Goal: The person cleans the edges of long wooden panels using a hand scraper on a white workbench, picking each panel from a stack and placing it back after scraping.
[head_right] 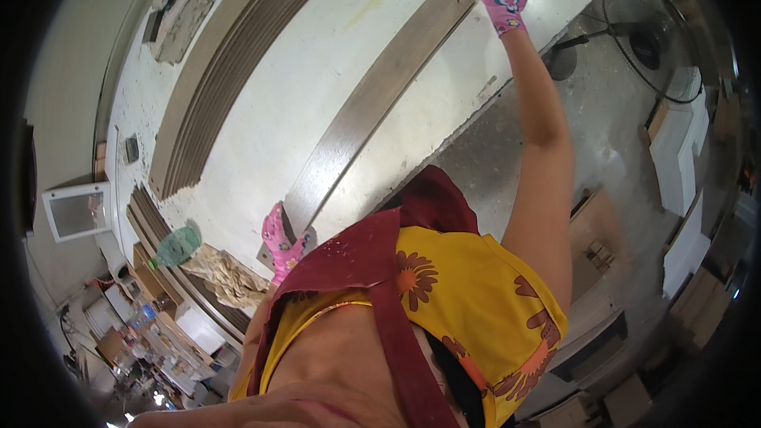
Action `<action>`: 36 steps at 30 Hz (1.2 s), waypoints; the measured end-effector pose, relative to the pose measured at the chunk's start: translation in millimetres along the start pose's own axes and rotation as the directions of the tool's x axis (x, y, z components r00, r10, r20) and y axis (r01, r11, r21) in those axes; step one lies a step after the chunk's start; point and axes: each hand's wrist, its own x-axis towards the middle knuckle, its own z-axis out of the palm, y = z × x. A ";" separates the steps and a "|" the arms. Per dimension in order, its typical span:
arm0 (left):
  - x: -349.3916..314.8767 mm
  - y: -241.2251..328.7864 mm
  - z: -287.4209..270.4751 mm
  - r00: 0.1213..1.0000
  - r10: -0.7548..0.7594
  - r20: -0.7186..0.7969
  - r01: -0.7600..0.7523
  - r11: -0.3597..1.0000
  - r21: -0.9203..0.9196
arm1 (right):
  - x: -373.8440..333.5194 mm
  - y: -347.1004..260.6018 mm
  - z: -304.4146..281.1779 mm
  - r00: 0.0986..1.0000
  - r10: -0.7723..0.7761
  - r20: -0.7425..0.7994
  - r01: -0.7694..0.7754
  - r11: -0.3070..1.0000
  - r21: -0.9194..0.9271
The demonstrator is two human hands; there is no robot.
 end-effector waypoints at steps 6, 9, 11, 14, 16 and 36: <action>1.4 -7.1 3.5 0.999 0.029 -0.023 -0.029 1.000 -0.003 | -60.5 -56.5 4.4 0.986 -0.164 -0.023 0.165 0.986 0.033; 0.4 -4.9 2.8 0.999 0.028 -0.038 -0.027 0.999 0.016 | -123.7 -89.3 12.2 0.889 -0.454 0.055 0.457 0.880 -0.127; 0.0 -4.4 2.4 0.998 0.032 -0.045 -0.031 0.999 0.013 | -179.3 -137.2 4.1 0.629 -0.756 0.180 0.721 0.480 -0.501; 2.2 -1.3 2.1 0.998 0.030 -0.048 -0.030 1.000 0.007 | -289.7 -215.2 -12.7 0.557 -0.688 0.465 0.721 0.679 0.141; 2.1 -2.8 4.0 0.998 0.029 -0.048 -0.030 0.999 -0.012 | -300.1 -227.5 -13.7 0.604 -0.740 0.294 0.665 0.672 0.324; 3.4 1.1 -3.8 0.998 -0.026 -0.057 0.026 1.000 0.001 | -66.1 -59.1 28.6 0.953 -0.040 0.301 0.049 0.999 -0.021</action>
